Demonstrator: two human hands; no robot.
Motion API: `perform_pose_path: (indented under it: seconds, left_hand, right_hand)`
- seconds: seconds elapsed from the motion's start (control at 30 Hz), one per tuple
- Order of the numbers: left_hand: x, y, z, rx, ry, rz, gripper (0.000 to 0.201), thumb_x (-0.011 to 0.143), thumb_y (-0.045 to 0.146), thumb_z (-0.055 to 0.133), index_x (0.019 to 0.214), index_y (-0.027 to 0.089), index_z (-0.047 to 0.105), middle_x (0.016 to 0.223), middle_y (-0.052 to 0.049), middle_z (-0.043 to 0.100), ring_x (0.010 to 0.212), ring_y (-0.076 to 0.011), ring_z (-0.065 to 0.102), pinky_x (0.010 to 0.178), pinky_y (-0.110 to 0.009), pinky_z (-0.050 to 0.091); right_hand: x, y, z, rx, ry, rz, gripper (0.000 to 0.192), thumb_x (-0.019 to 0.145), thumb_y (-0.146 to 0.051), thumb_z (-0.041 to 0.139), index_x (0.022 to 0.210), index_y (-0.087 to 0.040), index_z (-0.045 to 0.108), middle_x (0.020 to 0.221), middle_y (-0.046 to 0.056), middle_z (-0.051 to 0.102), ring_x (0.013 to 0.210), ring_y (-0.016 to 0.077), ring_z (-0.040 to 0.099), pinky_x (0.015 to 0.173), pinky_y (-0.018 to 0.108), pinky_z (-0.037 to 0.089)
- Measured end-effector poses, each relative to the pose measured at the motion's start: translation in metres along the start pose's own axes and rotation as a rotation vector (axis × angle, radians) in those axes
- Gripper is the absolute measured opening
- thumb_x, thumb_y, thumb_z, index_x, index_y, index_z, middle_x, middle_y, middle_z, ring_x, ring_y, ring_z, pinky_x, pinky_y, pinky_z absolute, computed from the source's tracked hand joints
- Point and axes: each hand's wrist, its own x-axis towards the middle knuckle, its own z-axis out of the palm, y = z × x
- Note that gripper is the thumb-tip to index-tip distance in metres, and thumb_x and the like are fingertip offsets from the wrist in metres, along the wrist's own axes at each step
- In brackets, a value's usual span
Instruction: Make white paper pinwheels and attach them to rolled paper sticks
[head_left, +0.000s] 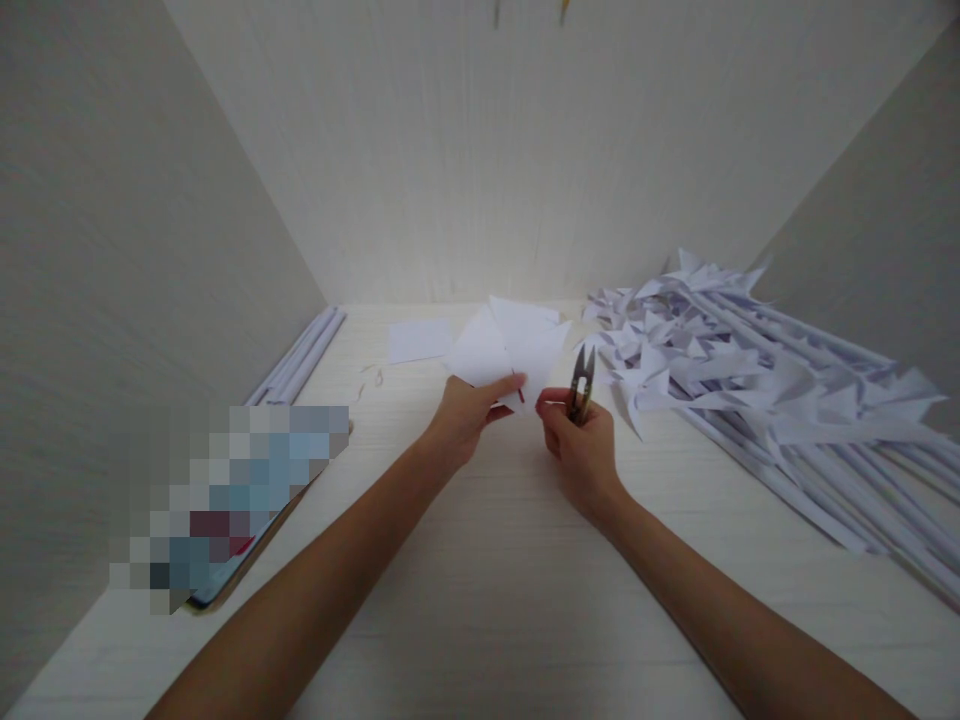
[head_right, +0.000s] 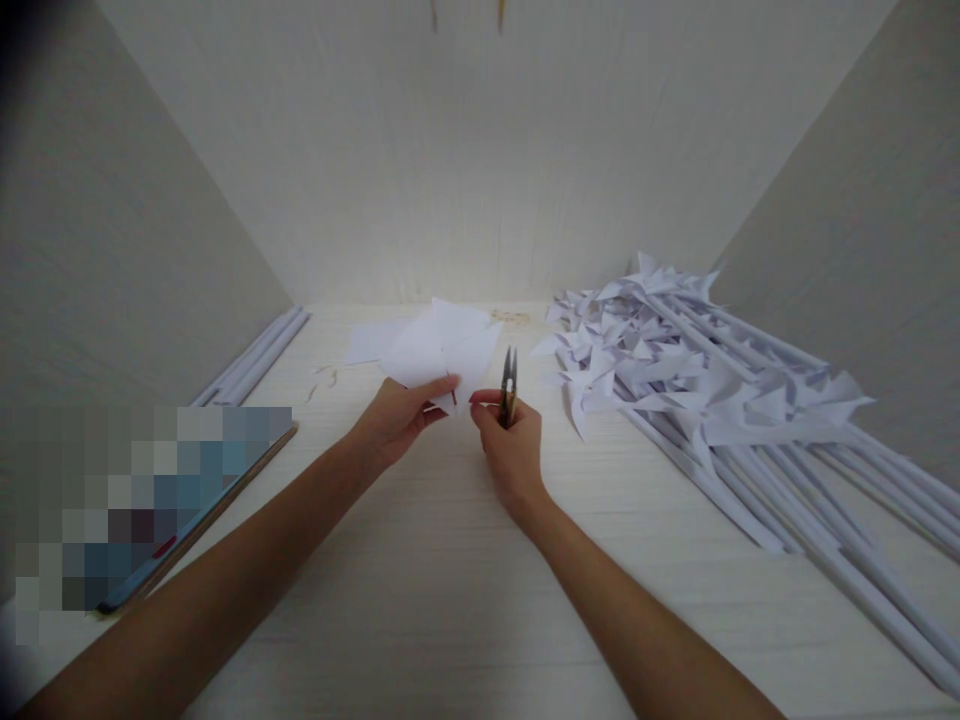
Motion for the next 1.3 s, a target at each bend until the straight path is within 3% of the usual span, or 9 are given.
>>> perform_pose_path:
  seconds: [0.2,0.47,0.83,1.3]
  left_hand:
    - [-0.002,-0.0006,0.002,0.035,0.068,0.111,0.036,0.051,0.015,0.073,0.086,0.017,0.065,0.076,-0.003,0.067,0.064,-0.0138,0.06,0.056,-0.026,0.05]
    - [-0.0031,-0.0007,0.004,0.119,0.068,0.193,0.037,0.051,0.019,0.073,0.087,0.015,0.065,0.075,-0.004,0.067,0.064,-0.0151,0.06,0.054,-0.027,0.051]
    - [-0.0003,-0.0035,0.0026,0.196,0.05,0.298,0.034,0.05,0.023,0.072,0.082,0.013,0.065,0.079,-0.005,0.068,0.069,-0.0163,0.061,0.06,-0.028,0.051]
    - [-0.0068,-0.0038,0.0077,0.109,0.056,0.163,0.027,0.051,0.02,0.072,0.076,0.013,0.063,0.074,-0.003,0.066,0.064,-0.0135,0.059,0.054,-0.025,0.048]
  right_hand:
    - [0.0014,0.0066,-0.0027,-0.101,-0.06,-0.079,0.017,0.06,-0.028,0.068,0.068,-0.015,0.061,0.043,-0.011,0.03,0.038,0.0035,0.023,0.038,0.021,0.016]
    - [-0.0002,0.0021,-0.0013,-0.208,-0.082,-0.1,0.017,0.058,-0.029,0.07,0.06,-0.015,0.06,0.042,-0.01,0.028,0.039,0.0033,0.023,0.038,0.021,0.017]
    - [0.0031,0.0068,-0.0027,-0.151,-0.032,-0.092,0.029,0.057,-0.039,0.071,0.061,-0.015,0.057,0.044,-0.009,0.032,0.039,0.0037,0.025,0.037,0.02,0.018]
    - [0.0016,0.0065,-0.0006,-0.061,-0.049,-0.043,0.03,0.061,-0.042,0.068,0.06,-0.016,0.052,0.044,-0.009,0.033,0.038,0.0038,0.024,0.037,0.021,0.018]
